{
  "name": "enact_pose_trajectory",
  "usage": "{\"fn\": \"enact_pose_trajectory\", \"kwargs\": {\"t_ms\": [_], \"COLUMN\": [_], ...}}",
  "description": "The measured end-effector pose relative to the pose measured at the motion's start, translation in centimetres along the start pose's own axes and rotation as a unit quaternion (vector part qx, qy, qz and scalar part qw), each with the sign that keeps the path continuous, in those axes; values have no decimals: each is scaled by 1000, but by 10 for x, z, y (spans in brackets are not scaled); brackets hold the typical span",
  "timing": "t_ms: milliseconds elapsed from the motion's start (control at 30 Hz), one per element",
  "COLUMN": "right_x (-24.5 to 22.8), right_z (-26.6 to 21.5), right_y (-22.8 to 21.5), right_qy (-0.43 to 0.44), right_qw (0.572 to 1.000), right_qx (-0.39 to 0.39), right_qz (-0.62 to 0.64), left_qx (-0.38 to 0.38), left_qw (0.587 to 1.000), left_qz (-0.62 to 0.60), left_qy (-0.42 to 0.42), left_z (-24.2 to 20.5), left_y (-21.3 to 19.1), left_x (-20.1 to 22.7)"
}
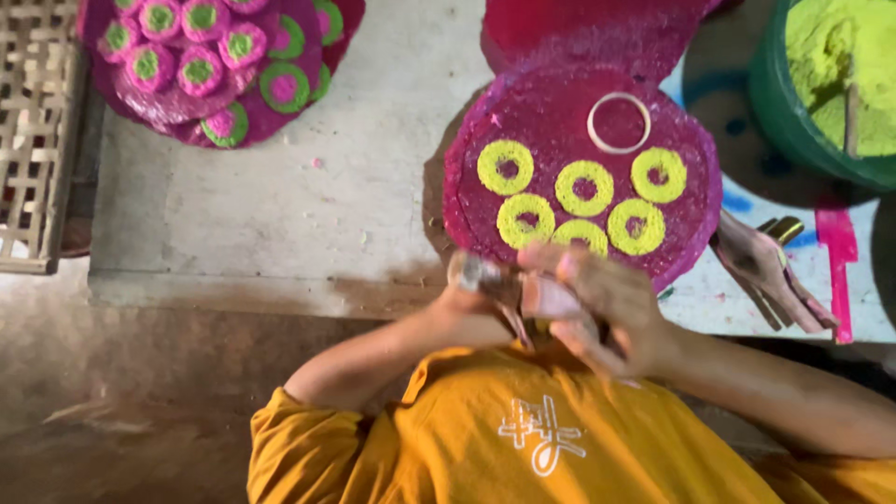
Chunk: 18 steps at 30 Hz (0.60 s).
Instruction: The person applies yellow and pink paste onto red circular bases using a wooden mold and an applicator stick.
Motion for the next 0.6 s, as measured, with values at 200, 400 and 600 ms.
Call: {"fn": "enact_pose_trajectory", "kwargs": {"t_ms": [200,400,600], "right_x": [64,85,78], "right_z": [-66,-166,-225], "right_y": [-13,-14,-46], "right_qy": [415,420,388], "right_qw": [784,863,893], "right_qx": [-211,-20,172], "right_qz": [410,281,153], "left_qx": [82,77,330], "left_qw": [950,923,911], "left_qz": [-299,-372,-154], "left_qy": [17,66,-195], "left_z": [-5,46,141], "left_y": [-48,-110,-171], "left_x": [-14,-45,-228]}}
Point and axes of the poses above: each hand's wrist, its own z-axis towards the middle knuckle, its own y-axis out of the palm, x = y × z, the point moved 5 cm from there along z, towards the middle knuckle
